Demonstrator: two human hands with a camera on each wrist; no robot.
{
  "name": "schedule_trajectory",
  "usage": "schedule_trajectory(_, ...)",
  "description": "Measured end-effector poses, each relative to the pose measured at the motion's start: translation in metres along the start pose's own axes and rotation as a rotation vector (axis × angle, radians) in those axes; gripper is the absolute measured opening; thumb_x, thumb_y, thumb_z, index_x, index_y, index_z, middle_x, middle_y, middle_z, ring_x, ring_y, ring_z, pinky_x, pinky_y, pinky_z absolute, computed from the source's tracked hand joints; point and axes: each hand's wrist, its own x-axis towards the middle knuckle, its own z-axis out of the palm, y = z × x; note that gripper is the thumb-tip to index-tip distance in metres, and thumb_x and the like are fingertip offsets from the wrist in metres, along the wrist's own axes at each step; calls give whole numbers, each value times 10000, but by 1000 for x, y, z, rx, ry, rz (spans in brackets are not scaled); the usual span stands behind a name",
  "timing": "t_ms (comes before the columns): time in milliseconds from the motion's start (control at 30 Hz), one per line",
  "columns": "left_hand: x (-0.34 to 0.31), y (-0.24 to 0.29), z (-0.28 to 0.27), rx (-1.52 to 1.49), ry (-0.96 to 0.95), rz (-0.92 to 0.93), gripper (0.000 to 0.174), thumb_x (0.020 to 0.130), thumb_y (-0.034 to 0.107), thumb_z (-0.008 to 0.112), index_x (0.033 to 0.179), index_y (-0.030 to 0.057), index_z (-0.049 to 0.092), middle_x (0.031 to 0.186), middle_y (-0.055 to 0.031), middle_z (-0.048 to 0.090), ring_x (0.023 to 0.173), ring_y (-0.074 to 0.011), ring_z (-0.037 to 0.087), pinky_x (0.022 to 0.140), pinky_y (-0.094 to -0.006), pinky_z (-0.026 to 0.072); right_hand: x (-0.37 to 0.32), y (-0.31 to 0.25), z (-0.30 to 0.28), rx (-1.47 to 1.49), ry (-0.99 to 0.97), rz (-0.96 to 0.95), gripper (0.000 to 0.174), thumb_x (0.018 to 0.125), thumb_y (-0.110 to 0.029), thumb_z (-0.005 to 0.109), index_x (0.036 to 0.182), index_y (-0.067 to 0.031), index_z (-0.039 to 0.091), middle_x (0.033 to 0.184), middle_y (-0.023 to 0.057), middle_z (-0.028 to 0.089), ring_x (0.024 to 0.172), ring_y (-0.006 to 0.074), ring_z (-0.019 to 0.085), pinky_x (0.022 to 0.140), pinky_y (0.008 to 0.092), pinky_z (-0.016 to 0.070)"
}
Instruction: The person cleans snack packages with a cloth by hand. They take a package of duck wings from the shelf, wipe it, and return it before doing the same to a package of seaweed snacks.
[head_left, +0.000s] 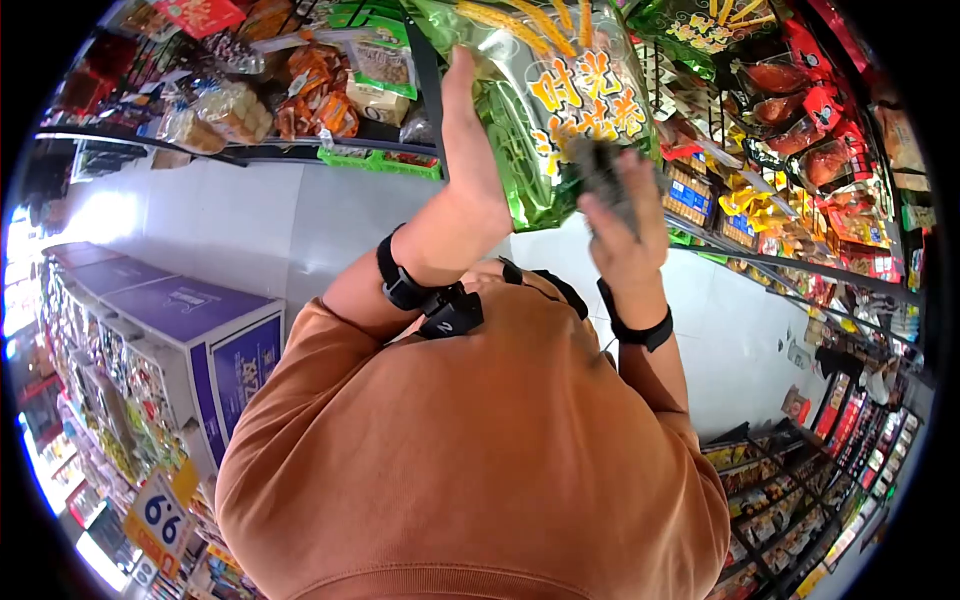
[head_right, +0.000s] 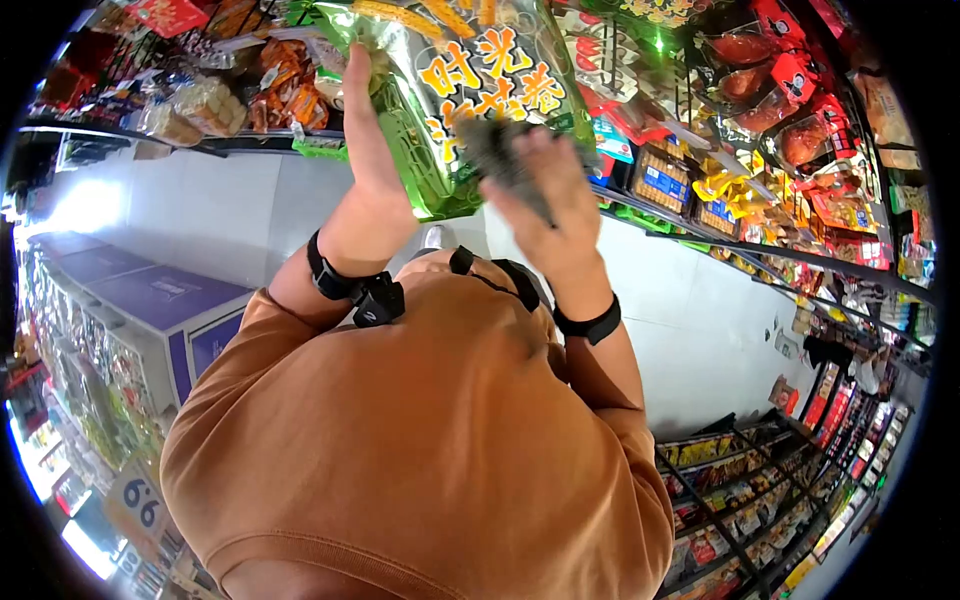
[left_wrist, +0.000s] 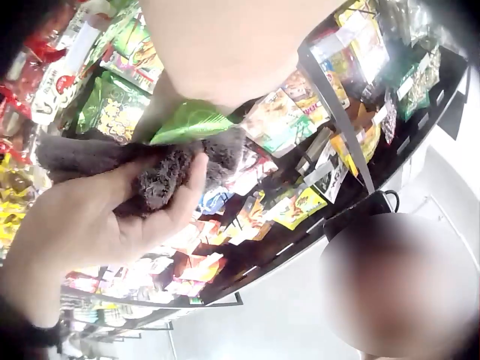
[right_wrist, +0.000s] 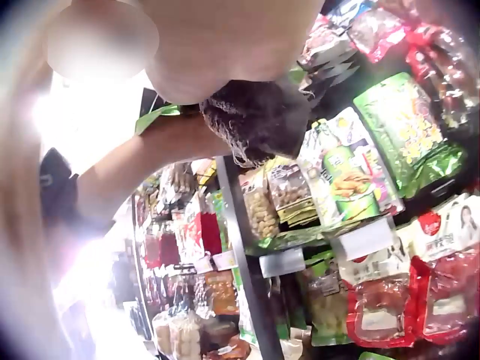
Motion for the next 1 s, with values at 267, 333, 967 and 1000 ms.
schedule_trajectory(267,-38,-62,28,-68,-60,-93,729,894,628,418,1346,56,438,1274,-168,548,1101,-322,575,967,-462,442,-34,17,-60,149,218,557,418,711,132,515,1064,-33,666,1178,231,586,1082,363,588,948,367,449)
schedule_trajectory(333,-48,-86,36,-101,-124,-140,756,882,644,430,1345,46,438,1271,-167,550,1100,-324,576,972,-463,438,-53,18,-81,205,274,612,455,687,119,482,1086,-19,650,1197,246,571,1048,353,593,951,369,435)
schedule_trajectory(967,-78,-283,31,144,229,-188,719,904,637,301,1317,71,459,1236,-143,557,1076,-308,568,940,-457,451,-200,-24,-231,655,71,560,420,673,187,509,1023,2,649,1214,233,580,1074,348,612,890,370,496)
schedule_trajectory(1000,-78,-284,32,143,230,-166,716,908,634,287,1316,71,459,1235,-143,557,1083,-310,568,949,-457,450,-205,-19,-240,653,70,560,420,673,187,509,1023,2,649,1214,233,580,1074,348,612,890,370,496)
